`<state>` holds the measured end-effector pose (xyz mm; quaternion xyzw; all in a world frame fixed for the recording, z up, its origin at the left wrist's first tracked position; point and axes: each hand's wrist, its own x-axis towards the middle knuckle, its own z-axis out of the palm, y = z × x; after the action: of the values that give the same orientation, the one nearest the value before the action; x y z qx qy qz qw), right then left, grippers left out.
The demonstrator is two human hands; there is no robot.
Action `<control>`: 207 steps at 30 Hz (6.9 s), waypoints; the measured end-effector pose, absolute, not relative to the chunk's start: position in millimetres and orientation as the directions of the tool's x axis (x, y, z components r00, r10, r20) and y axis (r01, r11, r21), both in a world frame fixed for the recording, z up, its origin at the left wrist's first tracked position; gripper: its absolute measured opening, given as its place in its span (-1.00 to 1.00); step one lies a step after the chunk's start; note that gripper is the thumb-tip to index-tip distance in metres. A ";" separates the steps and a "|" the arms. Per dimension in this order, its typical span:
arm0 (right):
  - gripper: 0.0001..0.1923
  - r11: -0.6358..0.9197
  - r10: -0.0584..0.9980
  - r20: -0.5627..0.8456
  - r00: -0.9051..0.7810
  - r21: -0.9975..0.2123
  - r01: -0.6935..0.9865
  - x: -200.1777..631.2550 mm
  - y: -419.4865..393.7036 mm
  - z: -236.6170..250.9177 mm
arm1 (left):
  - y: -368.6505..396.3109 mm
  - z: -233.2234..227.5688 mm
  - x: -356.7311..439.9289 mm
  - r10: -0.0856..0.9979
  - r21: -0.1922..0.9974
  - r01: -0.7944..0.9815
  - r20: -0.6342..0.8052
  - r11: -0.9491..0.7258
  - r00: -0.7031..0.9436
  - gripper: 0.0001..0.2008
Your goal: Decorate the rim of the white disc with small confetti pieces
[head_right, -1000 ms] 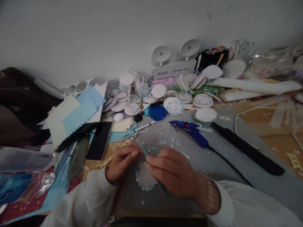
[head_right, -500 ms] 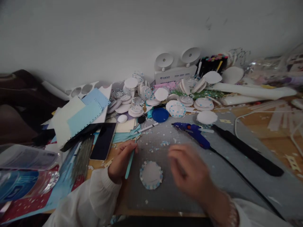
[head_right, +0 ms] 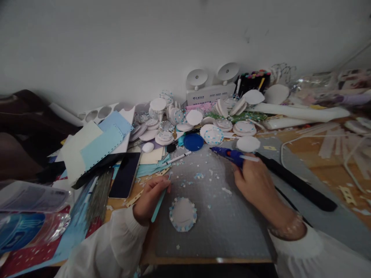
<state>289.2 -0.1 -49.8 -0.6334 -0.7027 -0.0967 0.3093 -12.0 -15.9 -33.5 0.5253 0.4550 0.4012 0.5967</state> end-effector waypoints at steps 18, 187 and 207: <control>-0.77 0.131 0.934 0.326 0.145 -0.689 0.713 244.1 -18.1 -42.0 | -21.1 -17.4 -7.3 0.885 0.992 0.114 -0.005 -0.054 0.466 -0.54; -0.85 0.069 0.994 0.080 -0.071 -0.985 -0.156 216.6 -14.6 -25.7 | -24.9 -19.0 -14.2 0.704 0.607 0.404 0.407 -0.684 0.582 -0.29; -0.88 -0.062 0.988 -0.015 -0.151 -0.947 -0.315 213.4 -13.3 -24.5 | -24.9 -21.0 -15.3 0.684 0.596 0.381 0.437 -0.706 0.584 -0.26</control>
<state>213.4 -13.3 -24.5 -0.3842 -0.4382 0.6192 0.5263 -15.3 -24.9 -21.0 0.8608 0.3095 0.3349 0.2260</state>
